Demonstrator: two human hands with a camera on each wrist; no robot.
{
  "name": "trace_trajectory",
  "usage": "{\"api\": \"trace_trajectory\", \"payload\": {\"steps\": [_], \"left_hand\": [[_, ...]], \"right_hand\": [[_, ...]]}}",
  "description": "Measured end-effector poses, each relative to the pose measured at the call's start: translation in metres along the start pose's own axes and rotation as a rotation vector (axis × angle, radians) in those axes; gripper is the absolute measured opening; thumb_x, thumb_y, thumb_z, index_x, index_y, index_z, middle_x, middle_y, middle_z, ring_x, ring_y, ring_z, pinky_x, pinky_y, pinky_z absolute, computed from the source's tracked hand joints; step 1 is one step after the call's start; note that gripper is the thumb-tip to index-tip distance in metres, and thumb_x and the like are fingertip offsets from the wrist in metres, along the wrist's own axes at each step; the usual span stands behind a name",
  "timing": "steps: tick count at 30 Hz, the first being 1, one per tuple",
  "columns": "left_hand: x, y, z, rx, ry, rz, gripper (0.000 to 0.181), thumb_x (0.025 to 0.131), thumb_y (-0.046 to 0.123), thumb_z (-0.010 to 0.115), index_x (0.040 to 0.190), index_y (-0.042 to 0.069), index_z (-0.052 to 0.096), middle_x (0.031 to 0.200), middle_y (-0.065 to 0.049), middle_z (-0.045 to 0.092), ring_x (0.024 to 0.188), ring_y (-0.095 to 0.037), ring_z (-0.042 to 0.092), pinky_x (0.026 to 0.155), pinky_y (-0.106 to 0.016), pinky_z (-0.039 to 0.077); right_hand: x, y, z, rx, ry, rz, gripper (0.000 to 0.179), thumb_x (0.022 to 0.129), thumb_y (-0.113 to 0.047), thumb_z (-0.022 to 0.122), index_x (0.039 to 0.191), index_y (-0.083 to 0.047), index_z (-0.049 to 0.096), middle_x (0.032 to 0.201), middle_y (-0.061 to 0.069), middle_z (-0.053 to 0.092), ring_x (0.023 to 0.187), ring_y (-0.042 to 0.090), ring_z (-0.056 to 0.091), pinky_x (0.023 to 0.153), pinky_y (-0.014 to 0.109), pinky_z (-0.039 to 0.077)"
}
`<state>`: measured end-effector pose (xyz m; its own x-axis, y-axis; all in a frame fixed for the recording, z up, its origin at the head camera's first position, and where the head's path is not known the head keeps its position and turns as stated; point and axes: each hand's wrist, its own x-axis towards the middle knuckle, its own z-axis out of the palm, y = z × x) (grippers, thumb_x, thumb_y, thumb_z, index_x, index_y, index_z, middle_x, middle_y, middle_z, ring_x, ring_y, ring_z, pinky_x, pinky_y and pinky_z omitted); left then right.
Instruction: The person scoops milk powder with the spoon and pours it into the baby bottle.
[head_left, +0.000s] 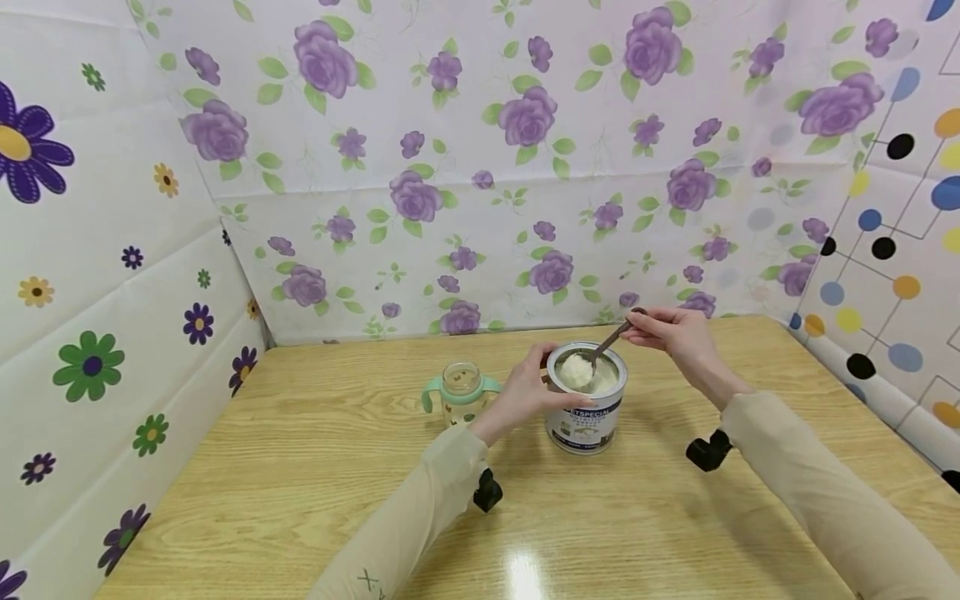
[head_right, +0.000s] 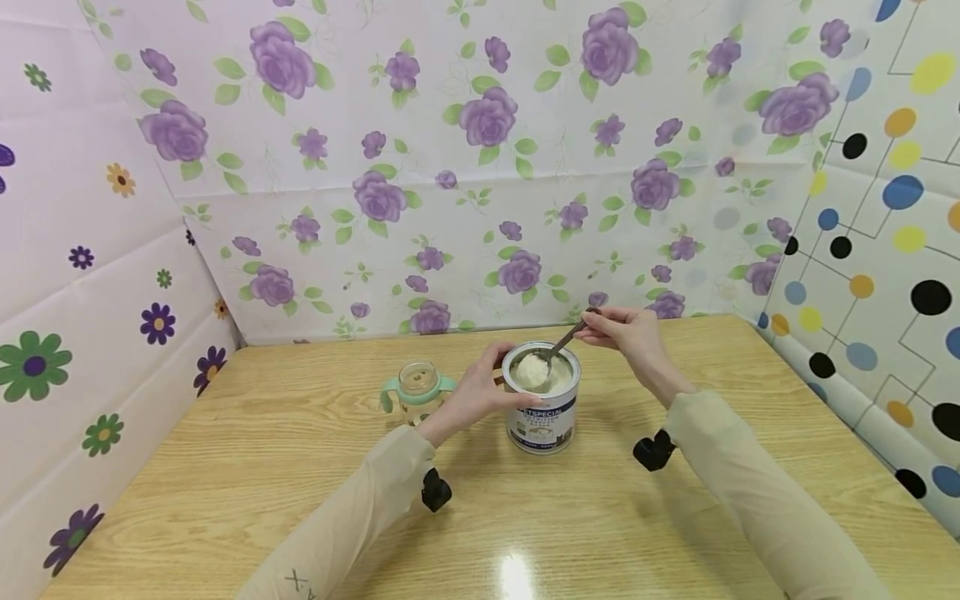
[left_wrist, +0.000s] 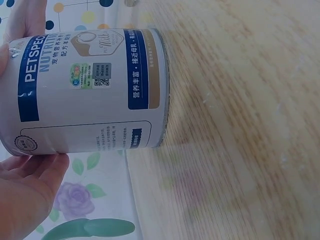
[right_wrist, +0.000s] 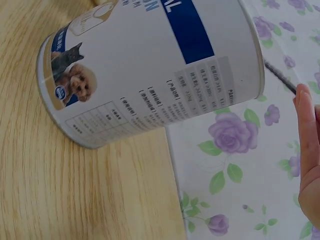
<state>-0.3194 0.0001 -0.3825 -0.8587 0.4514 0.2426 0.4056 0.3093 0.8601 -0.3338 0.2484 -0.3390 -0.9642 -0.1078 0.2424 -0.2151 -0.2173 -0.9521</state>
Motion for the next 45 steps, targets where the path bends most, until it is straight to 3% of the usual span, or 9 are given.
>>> {"api": "trace_trajectory", "payload": {"steps": [7,15,23,45], "left_hand": [[0.0006,-0.0002,0.0003,0.014,0.003,0.000,0.085,0.065,0.036,0.081,0.133,0.013,0.035,0.119,0.005,0.045,0.108,-0.016,0.047,0.083,-0.030,0.042],[-0.0003,0.0011,0.0000,0.016,0.006,0.003,0.086,0.064,0.037,0.081,0.132,0.013,0.035,0.119,0.005,0.045,0.108,-0.017,0.047,0.083,-0.031,0.042],[0.0004,0.0006,-0.0001,0.009,0.006,0.010,0.084,0.065,0.035,0.082,0.132,0.013,0.035,0.118,0.006,0.046,0.106,-0.015,0.047,0.083,-0.030,0.042],[-0.0003,0.0033,-0.0010,0.023,-0.005,0.003,0.080,0.064,0.034,0.082,0.129,0.016,0.038,0.117,0.008,0.046,0.110,-0.012,0.044,0.084,-0.033,0.041]], "right_hand": [[-0.0006,0.0003,0.0010,-0.002,0.011,0.013,0.013,0.085,-0.005,0.063,0.095,0.002,0.068,0.082,0.019,0.065,0.075,0.025,0.065,0.072,0.032,0.048],[-0.0010,0.0003,0.0010,0.033,0.014,0.010,0.023,0.085,-0.002,0.062,0.104,0.012,0.061,0.083,0.019,0.065,0.074,0.025,0.065,0.071,0.032,0.048],[0.0000,0.0014,0.0018,0.022,0.037,0.009,0.010,0.085,-0.002,0.061,0.092,0.001,0.069,0.081,0.018,0.065,0.072,0.024,0.065,0.070,0.031,0.049],[0.0029,-0.0003,0.0029,0.004,0.070,0.003,0.008,0.083,-0.003,0.064,0.090,-0.001,0.067,0.077,0.016,0.066,0.069,0.022,0.065,0.067,0.030,0.050]]}}
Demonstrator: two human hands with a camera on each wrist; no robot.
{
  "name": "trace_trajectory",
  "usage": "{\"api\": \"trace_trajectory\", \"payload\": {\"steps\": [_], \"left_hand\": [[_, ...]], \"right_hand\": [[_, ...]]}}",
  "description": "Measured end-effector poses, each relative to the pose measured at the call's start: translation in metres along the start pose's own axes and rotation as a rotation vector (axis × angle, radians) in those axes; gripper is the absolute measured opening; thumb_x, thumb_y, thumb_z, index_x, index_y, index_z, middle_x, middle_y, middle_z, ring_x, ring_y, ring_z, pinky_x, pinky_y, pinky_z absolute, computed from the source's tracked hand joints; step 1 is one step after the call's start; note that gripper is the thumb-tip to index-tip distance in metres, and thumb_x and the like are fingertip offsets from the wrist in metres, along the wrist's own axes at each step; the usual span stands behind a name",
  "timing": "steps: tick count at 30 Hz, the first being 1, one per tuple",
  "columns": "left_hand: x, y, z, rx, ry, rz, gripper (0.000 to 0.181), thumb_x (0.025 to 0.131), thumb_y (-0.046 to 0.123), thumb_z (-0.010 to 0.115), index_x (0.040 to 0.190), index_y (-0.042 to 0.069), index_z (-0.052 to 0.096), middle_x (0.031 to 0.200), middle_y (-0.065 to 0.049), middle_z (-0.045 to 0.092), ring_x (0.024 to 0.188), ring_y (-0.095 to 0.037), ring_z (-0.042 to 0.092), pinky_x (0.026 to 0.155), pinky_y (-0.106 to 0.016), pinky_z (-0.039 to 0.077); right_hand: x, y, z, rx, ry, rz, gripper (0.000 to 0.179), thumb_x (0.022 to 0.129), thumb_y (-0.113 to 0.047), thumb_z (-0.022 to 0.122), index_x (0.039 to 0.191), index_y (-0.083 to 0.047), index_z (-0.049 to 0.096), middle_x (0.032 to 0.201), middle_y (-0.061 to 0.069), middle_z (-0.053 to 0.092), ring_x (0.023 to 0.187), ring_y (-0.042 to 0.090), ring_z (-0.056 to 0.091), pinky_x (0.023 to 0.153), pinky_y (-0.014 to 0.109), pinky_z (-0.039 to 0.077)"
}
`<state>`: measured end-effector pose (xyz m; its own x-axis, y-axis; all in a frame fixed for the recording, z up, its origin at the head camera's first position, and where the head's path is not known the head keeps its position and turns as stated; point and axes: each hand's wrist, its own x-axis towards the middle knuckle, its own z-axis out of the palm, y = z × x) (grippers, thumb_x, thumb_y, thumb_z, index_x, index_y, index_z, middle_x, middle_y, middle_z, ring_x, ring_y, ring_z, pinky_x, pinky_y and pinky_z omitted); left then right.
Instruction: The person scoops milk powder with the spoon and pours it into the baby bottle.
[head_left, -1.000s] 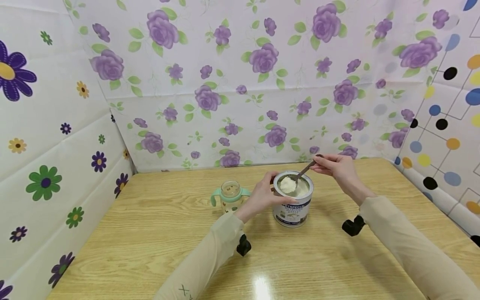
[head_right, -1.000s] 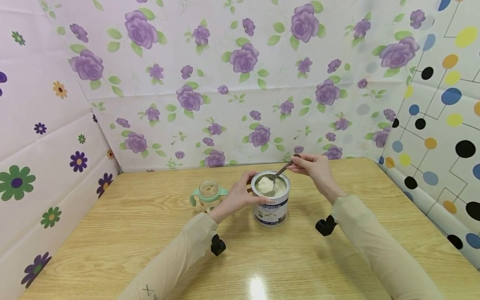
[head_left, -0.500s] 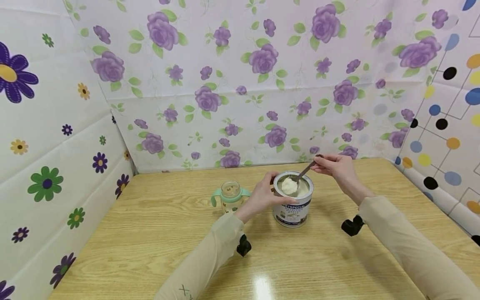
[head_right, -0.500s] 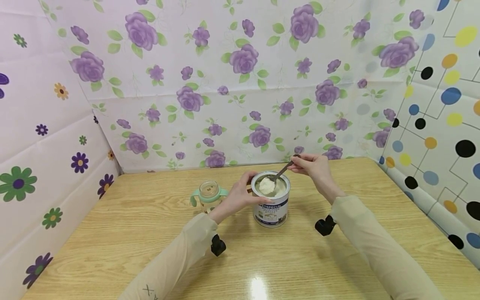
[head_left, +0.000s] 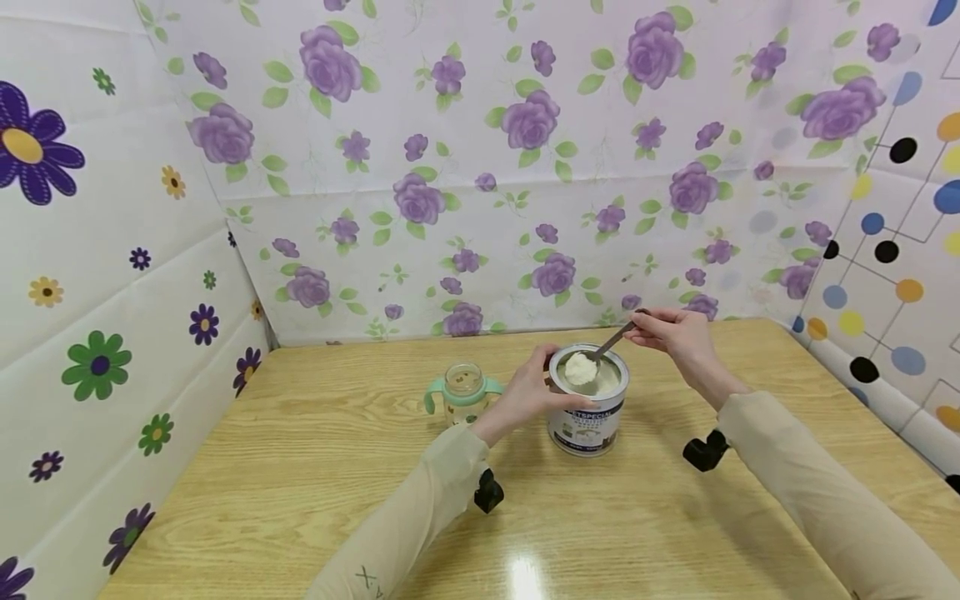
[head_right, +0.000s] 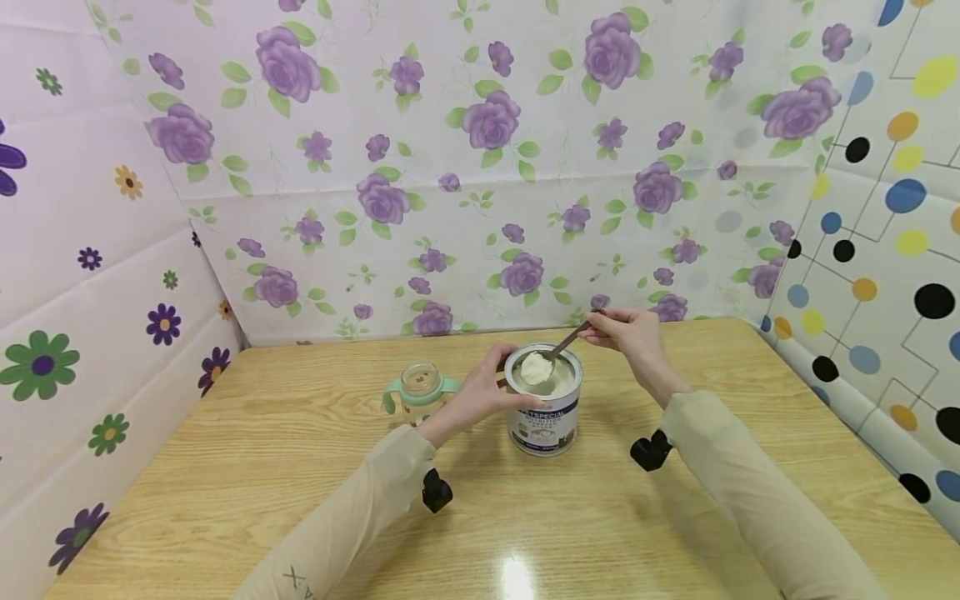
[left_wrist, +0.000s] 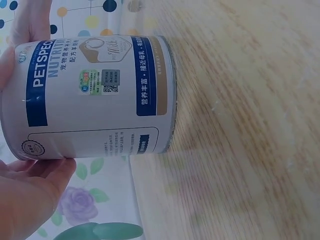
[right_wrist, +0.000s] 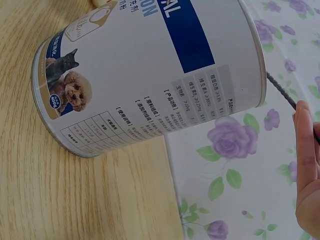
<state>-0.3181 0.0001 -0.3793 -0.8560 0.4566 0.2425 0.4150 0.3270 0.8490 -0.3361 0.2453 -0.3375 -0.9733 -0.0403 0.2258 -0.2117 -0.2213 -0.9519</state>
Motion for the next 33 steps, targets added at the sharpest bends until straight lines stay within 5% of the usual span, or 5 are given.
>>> {"api": "trace_trajectory", "payload": {"steps": [8,16,33], "left_hand": [[-0.001,0.001,-0.001,0.000,-0.023,-0.014,0.084,0.065,0.032,0.082,0.132,0.013,0.035,0.119,0.005,0.044,0.109,-0.012,0.045,0.086,-0.031,0.040],[-0.002,0.004,-0.003,0.034,-0.037,-0.044,0.100,0.065,0.035,0.082,0.141,0.008,0.022,0.135,-0.008,0.035,0.118,-0.019,0.039,0.091,-0.034,0.036],[-0.005,0.022,-0.034,0.049,-0.008,-0.041,0.099,0.068,0.028,0.081,0.143,0.008,0.019,0.138,-0.009,0.033,0.123,-0.027,0.033,0.095,-0.036,0.033]], "right_hand": [[0.000,-0.001,0.000,0.023,0.005,0.024,0.039,0.084,-0.003,0.063,0.112,0.021,0.049,0.078,0.015,0.066,0.070,0.021,0.065,0.069,0.029,0.049],[0.000,-0.001,-0.002,0.060,0.011,0.024,0.008,0.085,-0.001,0.061,0.086,-0.002,0.069,0.077,0.014,0.066,0.069,0.021,0.065,0.068,0.029,0.049],[0.004,-0.015,0.005,0.076,0.083,0.051,0.019,0.085,-0.001,0.062,0.100,0.011,0.061,0.080,0.014,0.066,0.072,0.022,0.065,0.071,0.029,0.049]]}}
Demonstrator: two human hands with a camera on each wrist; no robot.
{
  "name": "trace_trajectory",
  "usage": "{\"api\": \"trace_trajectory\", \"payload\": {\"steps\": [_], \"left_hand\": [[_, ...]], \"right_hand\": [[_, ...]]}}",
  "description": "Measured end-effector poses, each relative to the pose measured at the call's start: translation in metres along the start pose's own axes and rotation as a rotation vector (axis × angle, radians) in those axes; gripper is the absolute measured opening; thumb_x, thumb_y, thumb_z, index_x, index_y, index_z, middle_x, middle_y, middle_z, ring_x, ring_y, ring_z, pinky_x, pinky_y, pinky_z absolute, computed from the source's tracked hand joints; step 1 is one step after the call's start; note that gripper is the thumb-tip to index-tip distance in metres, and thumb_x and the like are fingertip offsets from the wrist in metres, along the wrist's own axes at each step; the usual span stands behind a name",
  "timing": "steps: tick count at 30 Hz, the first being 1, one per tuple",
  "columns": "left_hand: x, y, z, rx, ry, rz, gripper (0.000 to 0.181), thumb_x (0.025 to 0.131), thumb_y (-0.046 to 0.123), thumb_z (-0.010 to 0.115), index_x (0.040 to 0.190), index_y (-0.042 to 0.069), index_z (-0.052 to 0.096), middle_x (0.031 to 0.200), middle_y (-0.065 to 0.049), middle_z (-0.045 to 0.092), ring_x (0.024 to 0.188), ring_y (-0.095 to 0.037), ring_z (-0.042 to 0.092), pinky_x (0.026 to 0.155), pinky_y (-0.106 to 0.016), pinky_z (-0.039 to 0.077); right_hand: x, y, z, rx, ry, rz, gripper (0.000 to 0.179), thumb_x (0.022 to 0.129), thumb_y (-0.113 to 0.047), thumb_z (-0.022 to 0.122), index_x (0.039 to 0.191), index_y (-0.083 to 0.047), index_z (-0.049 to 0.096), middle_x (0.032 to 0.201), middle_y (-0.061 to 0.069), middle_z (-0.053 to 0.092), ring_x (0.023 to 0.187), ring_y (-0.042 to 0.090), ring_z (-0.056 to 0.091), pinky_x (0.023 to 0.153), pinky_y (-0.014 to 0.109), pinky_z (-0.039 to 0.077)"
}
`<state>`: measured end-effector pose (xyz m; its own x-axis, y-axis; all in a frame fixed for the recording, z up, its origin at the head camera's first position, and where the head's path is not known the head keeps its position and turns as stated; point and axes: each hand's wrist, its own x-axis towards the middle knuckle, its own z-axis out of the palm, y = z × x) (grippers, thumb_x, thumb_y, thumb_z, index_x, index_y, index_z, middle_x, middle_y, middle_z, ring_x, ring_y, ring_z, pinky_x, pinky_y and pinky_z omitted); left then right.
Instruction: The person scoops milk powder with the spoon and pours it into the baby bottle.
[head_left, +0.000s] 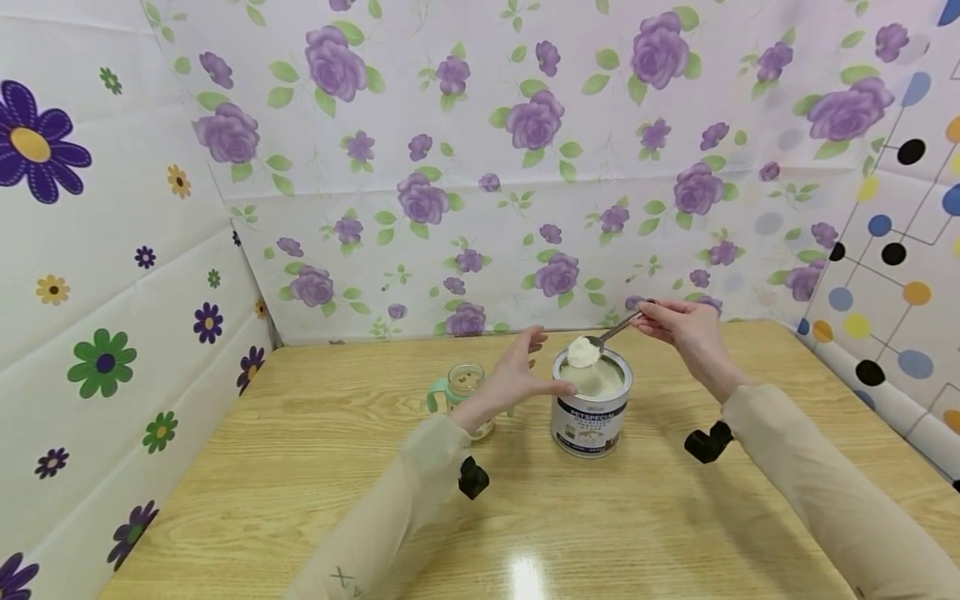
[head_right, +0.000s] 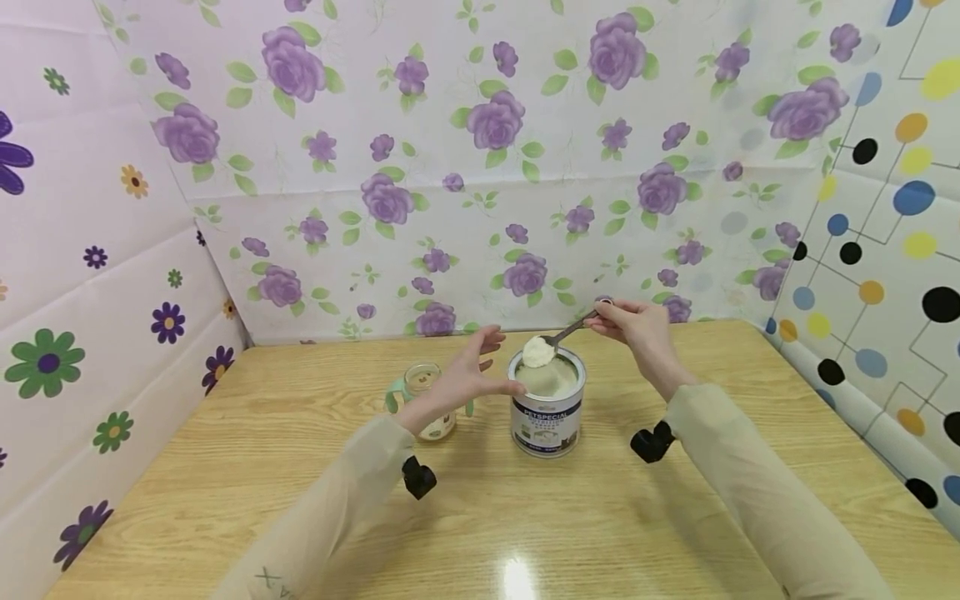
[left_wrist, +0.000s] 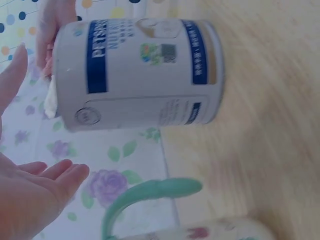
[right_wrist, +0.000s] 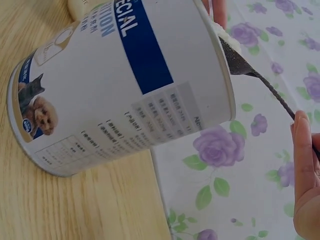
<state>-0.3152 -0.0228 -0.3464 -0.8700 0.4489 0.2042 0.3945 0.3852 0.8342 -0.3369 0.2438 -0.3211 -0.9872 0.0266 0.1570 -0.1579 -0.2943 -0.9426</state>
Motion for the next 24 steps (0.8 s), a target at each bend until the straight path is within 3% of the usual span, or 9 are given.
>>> {"api": "trace_trajectory", "payload": {"steps": [7,12,17,24], "left_hand": [[-0.005,0.007,-0.022,-0.045,0.022,-0.001,0.096,0.071,0.026,0.079,0.142,0.007,0.017,0.138,-0.011,0.032,0.124,-0.029,0.030,0.097,-0.038,0.030],[-0.010,0.006,-0.039,-0.055,0.056,0.030,0.093,0.072,0.023,0.079,0.141,0.004,0.020,0.136,-0.011,0.035,0.123,-0.022,0.032,0.098,-0.035,0.029],[-0.016,-0.001,-0.057,-0.054,0.083,0.051,0.090,0.073,0.021,0.078,0.141,0.004,0.021,0.135,-0.012,0.036,0.121,-0.023,0.033,0.097,-0.036,0.030],[-0.028,-0.013,-0.079,-0.056,0.082,0.026,0.085,0.074,0.025,0.077,0.139,0.008,0.025,0.133,-0.010,0.035,0.122,-0.024,0.033,0.098,-0.036,0.029]], "right_hand": [[0.002,-0.004,0.011,0.023,0.001,0.043,0.011,0.084,-0.002,0.063,0.093,0.003,0.067,0.082,0.014,0.066,0.074,0.021,0.065,0.074,0.030,0.048],[0.004,-0.005,0.020,0.093,-0.039,0.077,0.009,0.085,0.001,0.061,0.088,0.001,0.069,0.079,0.016,0.065,0.073,0.022,0.065,0.072,0.029,0.048],[0.006,-0.005,0.031,0.128,-0.041,0.100,0.008,0.084,0.003,0.061,0.086,0.002,0.068,0.077,0.017,0.065,0.071,0.023,0.065,0.071,0.029,0.049],[0.006,-0.005,0.050,0.100,-0.037,0.114,0.009,0.086,0.002,0.059,0.084,-0.001,0.068,0.077,0.016,0.065,0.071,0.022,0.065,0.071,0.028,0.049]]}}
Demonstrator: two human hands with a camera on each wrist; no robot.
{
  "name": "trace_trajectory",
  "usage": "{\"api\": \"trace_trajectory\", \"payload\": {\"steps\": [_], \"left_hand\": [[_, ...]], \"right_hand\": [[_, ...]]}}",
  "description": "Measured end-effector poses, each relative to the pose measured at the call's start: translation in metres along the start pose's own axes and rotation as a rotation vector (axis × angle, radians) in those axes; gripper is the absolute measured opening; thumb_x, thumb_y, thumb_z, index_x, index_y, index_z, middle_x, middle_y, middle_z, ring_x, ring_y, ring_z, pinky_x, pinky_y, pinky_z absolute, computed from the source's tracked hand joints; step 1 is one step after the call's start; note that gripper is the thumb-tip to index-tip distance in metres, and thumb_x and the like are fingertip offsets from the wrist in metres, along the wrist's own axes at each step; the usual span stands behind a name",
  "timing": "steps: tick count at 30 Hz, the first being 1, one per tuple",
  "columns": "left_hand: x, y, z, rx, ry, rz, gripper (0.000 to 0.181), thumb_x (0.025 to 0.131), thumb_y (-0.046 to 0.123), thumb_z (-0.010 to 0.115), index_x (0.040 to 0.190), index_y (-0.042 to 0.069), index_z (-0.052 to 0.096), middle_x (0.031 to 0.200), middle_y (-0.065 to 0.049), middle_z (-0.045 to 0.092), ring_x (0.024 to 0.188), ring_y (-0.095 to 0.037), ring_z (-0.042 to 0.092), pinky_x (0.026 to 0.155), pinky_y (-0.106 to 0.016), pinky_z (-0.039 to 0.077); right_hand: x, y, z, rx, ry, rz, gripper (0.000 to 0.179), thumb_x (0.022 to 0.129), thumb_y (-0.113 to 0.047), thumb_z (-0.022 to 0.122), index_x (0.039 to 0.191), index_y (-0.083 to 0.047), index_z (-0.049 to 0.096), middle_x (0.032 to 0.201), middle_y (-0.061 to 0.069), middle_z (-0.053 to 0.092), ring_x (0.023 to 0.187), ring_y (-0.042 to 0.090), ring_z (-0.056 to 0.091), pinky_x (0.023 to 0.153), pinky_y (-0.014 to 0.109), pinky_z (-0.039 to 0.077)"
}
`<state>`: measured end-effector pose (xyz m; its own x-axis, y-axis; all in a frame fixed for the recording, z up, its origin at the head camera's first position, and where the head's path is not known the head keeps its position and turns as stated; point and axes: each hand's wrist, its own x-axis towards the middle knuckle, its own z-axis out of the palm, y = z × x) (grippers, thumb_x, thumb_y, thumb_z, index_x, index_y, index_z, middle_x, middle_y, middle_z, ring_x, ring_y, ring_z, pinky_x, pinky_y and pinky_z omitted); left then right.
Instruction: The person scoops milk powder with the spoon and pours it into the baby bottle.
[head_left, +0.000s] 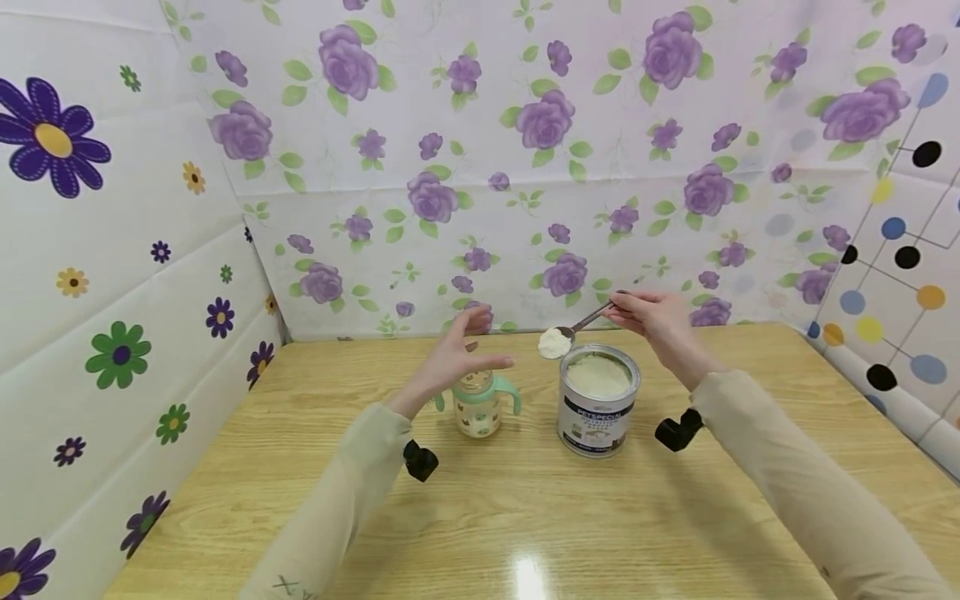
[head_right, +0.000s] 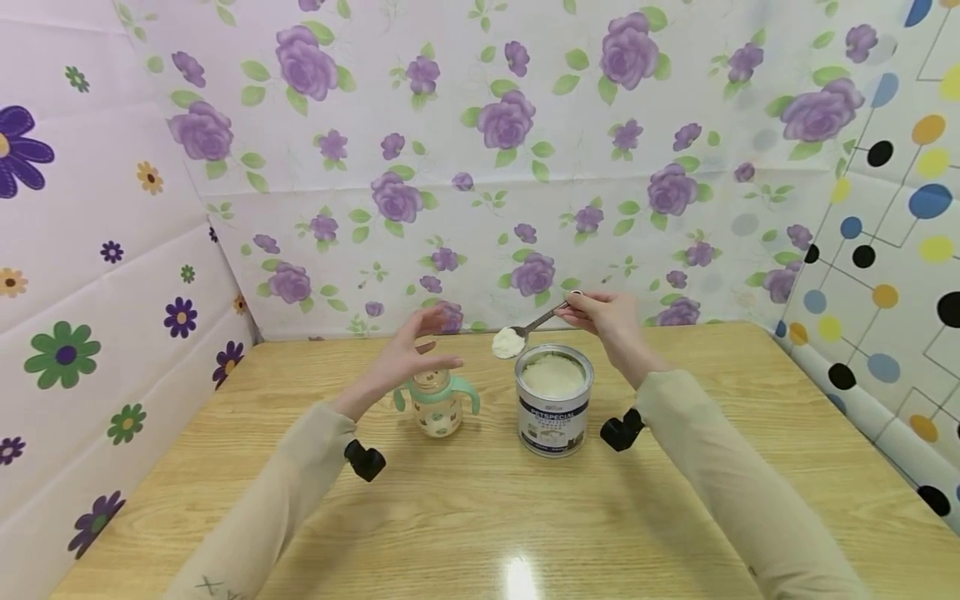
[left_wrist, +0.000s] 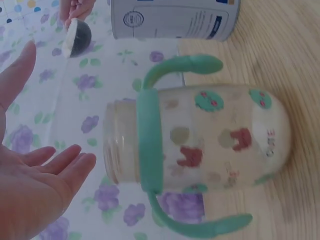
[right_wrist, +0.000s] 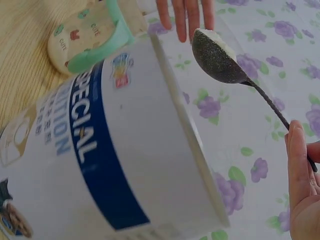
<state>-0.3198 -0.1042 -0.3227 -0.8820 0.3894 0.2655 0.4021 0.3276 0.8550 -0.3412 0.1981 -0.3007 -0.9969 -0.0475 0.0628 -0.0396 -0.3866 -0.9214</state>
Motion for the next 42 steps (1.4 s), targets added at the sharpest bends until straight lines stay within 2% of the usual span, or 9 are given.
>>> {"api": "trace_trajectory", "payload": {"steps": [4,6,11,13,19,27,33,40,42], "left_hand": [[-0.006,-0.007,-0.008,0.002,-0.014,-0.036,0.086,0.074,0.027,0.076,0.140,0.010,0.024,0.135,-0.009,0.035,0.123,-0.023,0.032,0.098,-0.036,0.028],[-0.010,-0.007,-0.011,-0.002,-0.024,-0.050,0.086,0.075,0.025,0.076,0.141,0.008,0.023,0.137,-0.011,0.033,0.124,-0.026,0.030,0.099,-0.038,0.027],[-0.016,-0.020,-0.019,-0.003,-0.039,-0.057,0.082,0.075,0.023,0.076,0.139,0.006,0.026,0.137,-0.014,0.033,0.125,-0.027,0.029,0.099,-0.042,0.025],[-0.017,-0.031,-0.021,0.007,-0.046,-0.055,0.082,0.074,0.023,0.077,0.138,0.006,0.029,0.137,-0.013,0.034,0.125,-0.027,0.029,0.099,-0.044,0.024],[-0.021,-0.048,-0.025,0.015,-0.079,-0.050,0.082,0.072,0.017,0.078,0.138,0.006,0.031,0.135,-0.013,0.037,0.124,-0.030,0.031,0.098,-0.044,0.026],[-0.022,-0.062,-0.026,0.005,-0.124,-0.050,0.081,0.071,0.020,0.079,0.137,0.007,0.034,0.134,-0.014,0.038,0.121,-0.028,0.033,0.096,-0.044,0.029],[-0.026,-0.063,-0.023,0.016,-0.154,-0.078,0.080,0.071,0.018,0.079,0.136,0.007,0.036,0.133,-0.011,0.040,0.120,-0.026,0.034,0.094,-0.046,0.030],[-0.031,-0.047,-0.023,-0.020,-0.165,-0.058,0.072,0.071,0.009,0.078,0.131,-0.002,0.039,0.122,-0.015,0.048,0.115,-0.033,0.038,0.092,-0.048,0.031],[-0.029,-0.053,-0.022,-0.028,-0.165,-0.046,0.069,0.071,0.011,0.078,0.130,0.001,0.043,0.119,-0.011,0.050,0.113,-0.030,0.041,0.091,-0.046,0.034]], "right_hand": [[0.001,0.001,0.008,-0.022,-0.001,0.005,0.010,0.086,0.001,0.060,0.093,0.003,0.067,0.078,0.015,0.065,0.072,0.021,0.065,0.072,0.027,0.048],[0.002,0.002,0.013,-0.019,-0.010,0.009,0.010,0.086,0.001,0.060,0.093,0.004,0.067,0.077,0.015,0.065,0.072,0.021,0.065,0.072,0.027,0.048],[0.003,0.003,0.025,-0.018,-0.005,0.030,0.008,0.086,0.002,0.060,0.085,0.001,0.068,0.077,0.016,0.065,0.071,0.021,0.065,0.071,0.026,0.049],[0.003,0.004,0.029,-0.035,0.004,0.042,0.009,0.085,0.001,0.060,0.091,0.004,0.066,0.079,0.016,0.065,0.073,0.021,0.065,0.071,0.026,0.048],[0.005,0.009,0.039,-0.082,-0.019,0.078,0.035,0.087,-0.002,0.059,0.118,0.014,0.050,0.083,0.015,0.065,0.077,0.019,0.064,0.076,0.027,0.047],[0.009,0.016,0.054,-0.105,-0.031,0.073,0.036,0.088,0.001,0.056,0.120,0.016,0.047,0.078,0.014,0.066,0.073,0.019,0.065,0.072,0.025,0.048],[0.011,0.023,0.067,-0.141,-0.004,0.066,0.035,0.086,0.002,0.060,0.115,0.017,0.050,0.073,0.014,0.065,0.069,0.020,0.065,0.069,0.026,0.049],[0.013,0.031,0.077,-0.154,0.015,0.075,0.033,0.085,0.003,0.060,0.114,0.017,0.052,0.070,0.014,0.065,0.066,0.020,0.065,0.068,0.026,0.049],[0.014,0.033,0.079,-0.162,0.019,0.082,0.031,0.085,0.003,0.060,0.113,0.016,0.053,0.071,0.013,0.065,0.067,0.019,0.065,0.068,0.026,0.049]]}}
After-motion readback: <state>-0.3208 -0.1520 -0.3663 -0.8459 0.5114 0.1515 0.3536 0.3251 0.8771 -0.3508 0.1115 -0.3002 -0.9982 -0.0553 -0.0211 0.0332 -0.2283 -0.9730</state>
